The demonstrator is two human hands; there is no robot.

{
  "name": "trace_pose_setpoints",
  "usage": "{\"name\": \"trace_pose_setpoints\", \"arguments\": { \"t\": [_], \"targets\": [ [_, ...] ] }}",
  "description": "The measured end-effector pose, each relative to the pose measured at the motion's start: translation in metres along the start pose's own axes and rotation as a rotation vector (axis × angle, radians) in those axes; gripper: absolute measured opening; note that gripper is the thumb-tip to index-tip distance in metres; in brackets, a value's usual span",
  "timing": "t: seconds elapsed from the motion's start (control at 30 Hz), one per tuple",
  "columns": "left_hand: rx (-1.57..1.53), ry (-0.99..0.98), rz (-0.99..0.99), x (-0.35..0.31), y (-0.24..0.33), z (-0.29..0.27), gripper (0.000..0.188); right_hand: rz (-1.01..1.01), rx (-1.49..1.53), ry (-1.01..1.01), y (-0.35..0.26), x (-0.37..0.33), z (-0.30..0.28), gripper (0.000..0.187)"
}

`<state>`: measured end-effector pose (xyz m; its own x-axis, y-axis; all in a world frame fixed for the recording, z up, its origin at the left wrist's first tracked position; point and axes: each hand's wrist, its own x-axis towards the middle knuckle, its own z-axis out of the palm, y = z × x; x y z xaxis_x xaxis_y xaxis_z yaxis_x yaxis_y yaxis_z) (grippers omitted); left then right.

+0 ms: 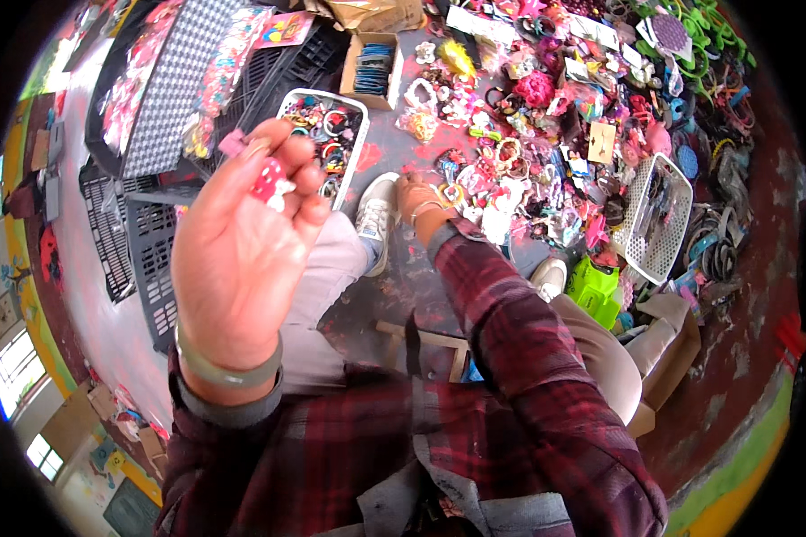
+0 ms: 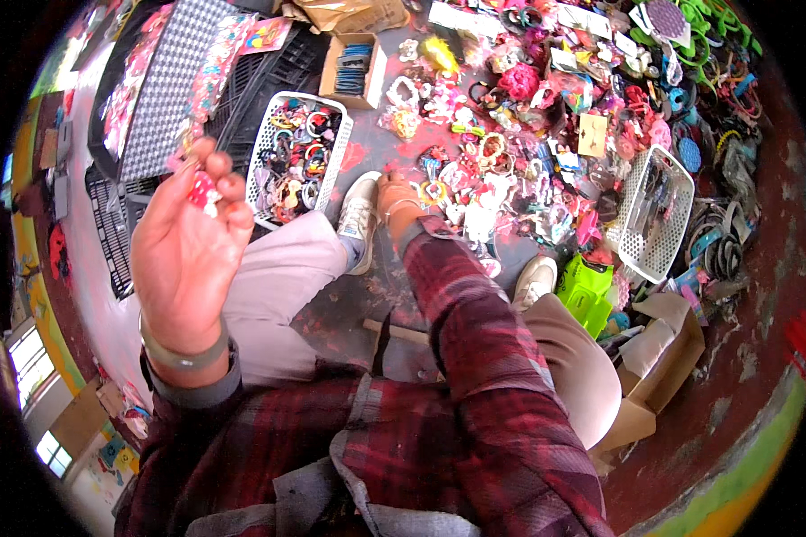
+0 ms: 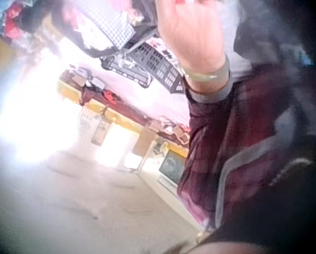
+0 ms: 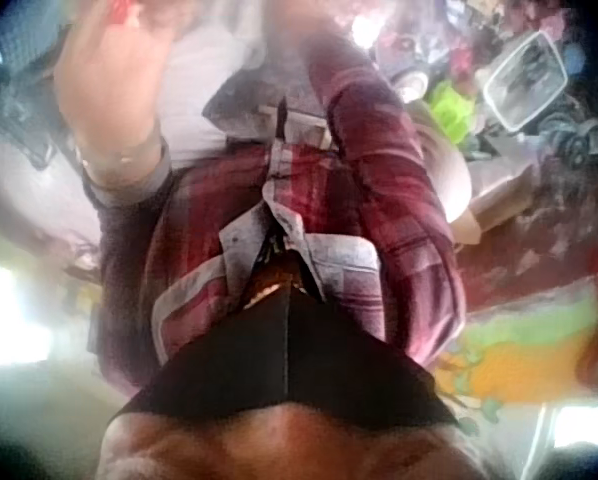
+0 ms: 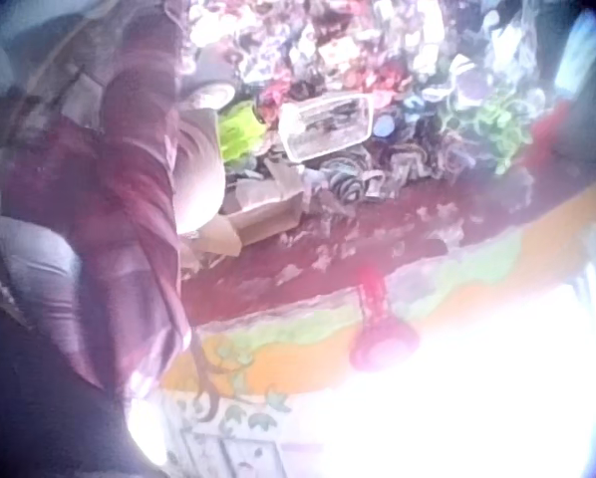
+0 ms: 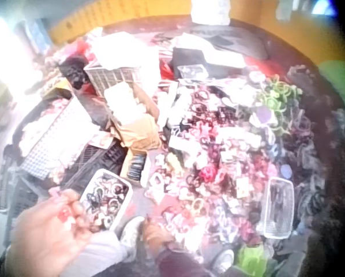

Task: The person sits on the floor and sorts through various hair accessories, including hair clips and hair ties. They pick up items from the floor, examine them, and place them into different baskets or piles.

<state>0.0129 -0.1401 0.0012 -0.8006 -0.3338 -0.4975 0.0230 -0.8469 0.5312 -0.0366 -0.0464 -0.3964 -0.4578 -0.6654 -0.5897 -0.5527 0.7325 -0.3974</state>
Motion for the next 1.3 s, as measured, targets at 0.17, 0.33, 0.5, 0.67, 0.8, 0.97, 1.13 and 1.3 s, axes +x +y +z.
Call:
{"name": "trace_pose_setpoints", "arguments": {
  "t": [0.17, 0.33, 0.5, 0.67, 0.8, 0.97, 1.13, 1.3],
  "targets": [
    [-0.016, 0.029, -0.013, -0.001, 0.007, -0.011, 0.022, 0.079, 0.072, 0.011, 0.007, -0.016, -0.021, 0.031],
    [-0.007, -0.010, -0.032, -0.002, 0.006, -0.007, 0.022, 0.235, 0.711, 0.243, 0.035, -0.030, -0.031, 0.023],
    [0.026, 0.009, -0.026, -0.001, -0.002, -0.010, 0.024, -0.178, 1.924, 0.150, 0.053, -0.050, -0.076, 0.034],
    [0.138, 0.035, -0.034, 0.001, -0.018, -0.006, 0.020, -0.473, 1.870, 0.137, 0.030, -0.103, -0.154, 0.047],
    [0.188, 0.025, -0.056, 0.009, -0.042, -0.005, 0.017, -0.594, 1.891, 0.235, 0.025, -0.143, -0.190, 0.049],
    [0.156, 0.127, -0.106, 0.015, -0.082, -0.009, 0.018, -0.672, 1.773, 0.335, 0.007, -0.183, -0.214, 0.042],
    [0.114, -0.017, -0.085, 0.022, -0.107, -0.004, 0.023, -0.625, 1.260, 0.662, -0.025, -0.200, -0.203, 0.032],
    [0.242, 0.088, -0.012, 0.033, -0.112, -0.021, 0.020, -0.510, 0.939, 1.013, -0.028, -0.202, -0.186, 0.031]
  ]
}}
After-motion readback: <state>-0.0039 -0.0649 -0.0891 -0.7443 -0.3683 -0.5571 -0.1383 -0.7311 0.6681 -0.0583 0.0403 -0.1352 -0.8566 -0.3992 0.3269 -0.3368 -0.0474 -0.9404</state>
